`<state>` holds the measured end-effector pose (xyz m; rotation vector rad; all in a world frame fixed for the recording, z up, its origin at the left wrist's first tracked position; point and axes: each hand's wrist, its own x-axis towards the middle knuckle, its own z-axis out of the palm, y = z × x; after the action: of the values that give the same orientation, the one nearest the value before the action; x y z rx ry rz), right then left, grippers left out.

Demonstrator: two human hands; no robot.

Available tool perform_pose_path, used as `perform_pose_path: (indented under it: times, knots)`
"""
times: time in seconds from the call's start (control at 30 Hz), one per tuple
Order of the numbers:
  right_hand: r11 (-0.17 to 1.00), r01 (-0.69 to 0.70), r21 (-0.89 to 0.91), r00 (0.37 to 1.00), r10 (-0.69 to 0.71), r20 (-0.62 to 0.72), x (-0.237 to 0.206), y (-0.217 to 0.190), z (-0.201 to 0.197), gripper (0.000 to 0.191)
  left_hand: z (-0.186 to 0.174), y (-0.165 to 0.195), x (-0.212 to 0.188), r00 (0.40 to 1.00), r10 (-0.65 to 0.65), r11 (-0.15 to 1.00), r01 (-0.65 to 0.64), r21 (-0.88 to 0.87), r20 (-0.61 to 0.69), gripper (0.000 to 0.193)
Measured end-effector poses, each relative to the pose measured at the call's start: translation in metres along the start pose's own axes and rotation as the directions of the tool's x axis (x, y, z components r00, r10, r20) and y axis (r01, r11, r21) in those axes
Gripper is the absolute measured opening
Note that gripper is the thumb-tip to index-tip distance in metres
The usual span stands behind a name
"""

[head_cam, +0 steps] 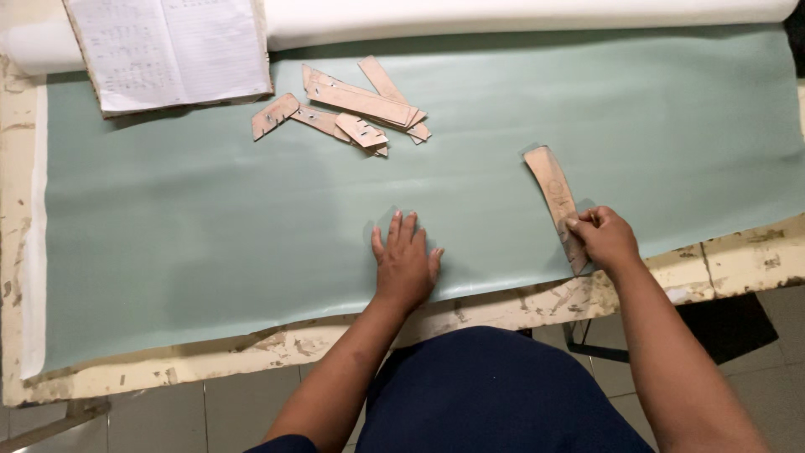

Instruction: The person traces around a curved cardboard shoe pattern piece with a pen onto a large sheet of material laid on the cutting table, repositioning the template and steadying it with one hand while drawing along its edge, with a stack of similar pattern pieces nearby.

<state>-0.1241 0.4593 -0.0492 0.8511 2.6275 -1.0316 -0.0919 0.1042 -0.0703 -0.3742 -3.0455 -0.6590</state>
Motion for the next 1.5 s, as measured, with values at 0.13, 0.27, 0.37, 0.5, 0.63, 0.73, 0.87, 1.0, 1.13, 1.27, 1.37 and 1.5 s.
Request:
perform_pose_path:
  times: [0.13, 0.27, 0.37, 0.5, 0.63, 0.73, 0.87, 1.0, 1.13, 1.27, 1.37, 1.5]
  knots:
    - [0.997, 0.042, -0.063, 0.999, -0.040, 0.025, 0.005, 0.005, -0.006, 0.038, 0.022, 0.040, 0.014, 0.998, 0.065, 0.988, -0.064, -0.141, 0.003, 0.049]
    - [0.992, 0.079, 0.094, 0.992, -0.088, 0.096, 0.014, 0.017, -0.013, 0.032, 0.046, 0.075, 0.023, 0.995, -0.023, 0.998, 0.016, -0.066, -0.100, 0.045]
    - [0.955, 0.028, 0.296, 0.976, -0.090, 0.197, 0.023, 0.034, -0.028, 0.020, 0.057, 0.087, 0.024, 0.986, -0.124, 0.992, 0.121, -0.042, -0.108, 0.040]
    - [0.833, -0.126, 0.539, 0.946, -0.062, 0.317, 0.026, 0.072, -0.062, 0.012, 0.068, 0.105, 0.023, 0.968, -0.220, 0.973, 0.226, 0.037, -0.121, 0.040]
    - [0.717, -0.170, 0.676, 0.937, -0.095, 0.336, 0.033, 0.106, -0.105, 0.011, 0.076, 0.125, 0.029, 0.939, -0.318, 0.945, 0.325, 0.042, -0.131, 0.041]
    - [0.692, -0.278, 0.666, 0.905, -0.044, 0.423, 0.038, 0.127, -0.136, 0.014, 0.082, 0.134, 0.031, 0.918, -0.373, 0.924, 0.381, 0.035, -0.135, 0.041]
    - [0.650, -0.220, 0.727, 0.928, -0.091, 0.362, 0.042, 0.142, -0.163, 0.014, 0.089, 0.148, 0.031, 0.900, -0.414, 0.903, 0.424, 0.065, -0.134, 0.045]
    - [0.616, -0.086, 0.783, 0.941, -0.208, 0.267, 0.040, 0.134, -0.188, 0.011, 0.094, 0.182, 0.043, 0.953, -0.295, 0.946, 0.302, 0.118, -0.071, 0.059]
    - [0.559, -0.105, 0.822, 0.903, -0.293, 0.315, 0.044, 0.112, -0.205, 0.018, 0.104, 0.229, 0.046, 0.984, -0.172, 0.985, 0.172, 0.015, 0.051, 0.067]
    - [0.689, -0.017, 0.725, 0.910, -0.291, 0.297, 0.054, 0.094, -0.190, 0.026, 0.098, 0.238, 0.042, 0.989, -0.134, 0.990, 0.137, -0.037, 0.062, 0.076]
    - [0.888, 0.157, 0.432, 0.921, -0.289, 0.260, 0.073, 0.080, -0.163, 0.026, 0.091, 0.238, 0.047, 0.971, -0.172, 0.983, 0.179, -0.032, 0.163, 0.091]
    - [0.820, 0.356, 0.448, 0.830, -0.498, 0.251, 0.102, 0.065, -0.121, 0.029, 0.082, 0.240, 0.050, 0.958, -0.195, 0.977, 0.209, -0.046, 0.208, 0.096]
